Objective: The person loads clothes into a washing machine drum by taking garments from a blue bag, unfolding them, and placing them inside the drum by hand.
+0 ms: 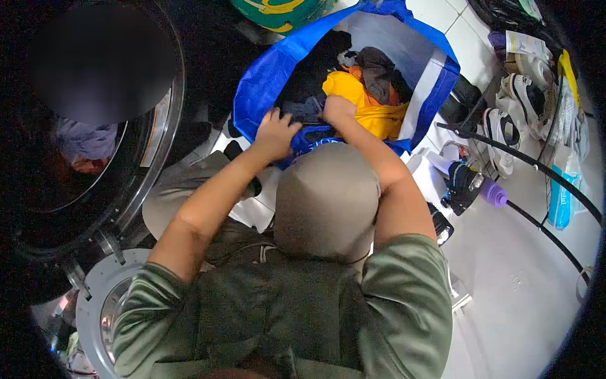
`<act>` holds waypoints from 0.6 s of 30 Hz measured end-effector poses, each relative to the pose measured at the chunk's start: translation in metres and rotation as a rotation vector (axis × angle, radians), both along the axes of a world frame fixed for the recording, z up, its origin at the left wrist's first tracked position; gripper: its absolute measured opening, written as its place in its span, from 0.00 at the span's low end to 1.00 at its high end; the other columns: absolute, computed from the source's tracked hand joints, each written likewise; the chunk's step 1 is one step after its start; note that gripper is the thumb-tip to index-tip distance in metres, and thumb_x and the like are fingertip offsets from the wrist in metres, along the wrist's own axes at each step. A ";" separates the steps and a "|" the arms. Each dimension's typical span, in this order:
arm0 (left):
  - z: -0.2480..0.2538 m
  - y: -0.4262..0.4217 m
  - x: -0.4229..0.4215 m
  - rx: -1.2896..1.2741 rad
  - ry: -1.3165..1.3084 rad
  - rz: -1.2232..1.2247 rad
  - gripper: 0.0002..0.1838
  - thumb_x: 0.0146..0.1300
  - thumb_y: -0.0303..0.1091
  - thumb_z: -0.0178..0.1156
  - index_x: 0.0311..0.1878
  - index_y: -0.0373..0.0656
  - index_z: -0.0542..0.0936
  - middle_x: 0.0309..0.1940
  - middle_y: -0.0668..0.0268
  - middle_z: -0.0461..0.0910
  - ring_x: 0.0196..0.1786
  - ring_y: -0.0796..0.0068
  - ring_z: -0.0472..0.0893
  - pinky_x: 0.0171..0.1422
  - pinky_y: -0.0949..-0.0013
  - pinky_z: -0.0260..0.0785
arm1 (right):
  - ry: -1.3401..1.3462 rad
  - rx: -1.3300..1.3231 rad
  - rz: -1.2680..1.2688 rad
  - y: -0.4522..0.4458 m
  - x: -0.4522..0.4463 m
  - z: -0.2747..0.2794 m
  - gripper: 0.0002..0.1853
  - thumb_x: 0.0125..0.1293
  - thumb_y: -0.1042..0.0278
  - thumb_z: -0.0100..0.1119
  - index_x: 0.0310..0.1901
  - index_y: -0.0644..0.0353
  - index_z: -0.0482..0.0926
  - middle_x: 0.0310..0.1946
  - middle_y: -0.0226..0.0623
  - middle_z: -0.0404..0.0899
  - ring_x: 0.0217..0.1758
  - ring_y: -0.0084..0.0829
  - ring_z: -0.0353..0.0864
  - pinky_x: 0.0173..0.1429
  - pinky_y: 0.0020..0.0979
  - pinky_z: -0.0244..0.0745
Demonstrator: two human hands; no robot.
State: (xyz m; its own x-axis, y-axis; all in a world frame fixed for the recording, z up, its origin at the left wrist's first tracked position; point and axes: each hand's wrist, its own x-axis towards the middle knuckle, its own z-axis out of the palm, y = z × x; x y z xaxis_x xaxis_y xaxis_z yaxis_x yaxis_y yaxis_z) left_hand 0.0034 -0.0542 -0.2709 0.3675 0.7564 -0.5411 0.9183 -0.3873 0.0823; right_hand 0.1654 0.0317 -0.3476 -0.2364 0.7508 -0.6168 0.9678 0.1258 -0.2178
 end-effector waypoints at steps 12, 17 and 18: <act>0.028 0.063 -0.040 -0.111 -0.705 0.575 0.40 0.44 0.44 0.66 0.59 0.37 0.63 0.53 0.49 0.69 0.56 0.59 0.70 0.58 0.67 0.61 | 1.386 0.048 -0.561 0.033 0.041 0.253 0.04 0.52 0.68 0.54 0.30 0.56 0.74 0.21 0.24 0.71 0.23 0.19 0.70 0.28 0.24 0.65; 0.095 0.054 -0.003 -0.035 -1.229 0.582 0.43 0.41 0.42 0.70 0.60 0.35 0.61 0.53 0.50 0.68 0.55 0.62 0.70 0.58 0.65 0.63 | 0.839 0.171 0.273 0.031 -0.008 0.279 0.07 0.52 0.65 0.51 0.26 0.58 0.72 0.17 0.25 0.68 0.23 0.18 0.66 0.28 0.24 0.63; 0.109 0.053 -0.003 0.010 -1.263 0.560 0.37 0.44 0.38 0.67 0.57 0.37 0.64 0.52 0.52 0.70 0.53 0.65 0.71 0.56 0.65 0.64 | 0.998 -0.011 0.265 0.024 -0.026 0.287 0.06 0.55 0.66 0.52 0.26 0.59 0.72 0.20 0.23 0.69 0.25 0.16 0.67 0.31 0.21 0.63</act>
State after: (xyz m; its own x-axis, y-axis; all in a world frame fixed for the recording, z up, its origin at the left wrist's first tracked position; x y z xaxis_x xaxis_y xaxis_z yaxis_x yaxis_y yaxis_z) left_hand 0.0003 -0.0012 -0.1618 0.2480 0.9666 -0.0652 0.2551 -0.0003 0.9669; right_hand 0.1391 0.0557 -0.0610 -0.8015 0.5954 -0.0551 0.2869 0.3021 -0.9091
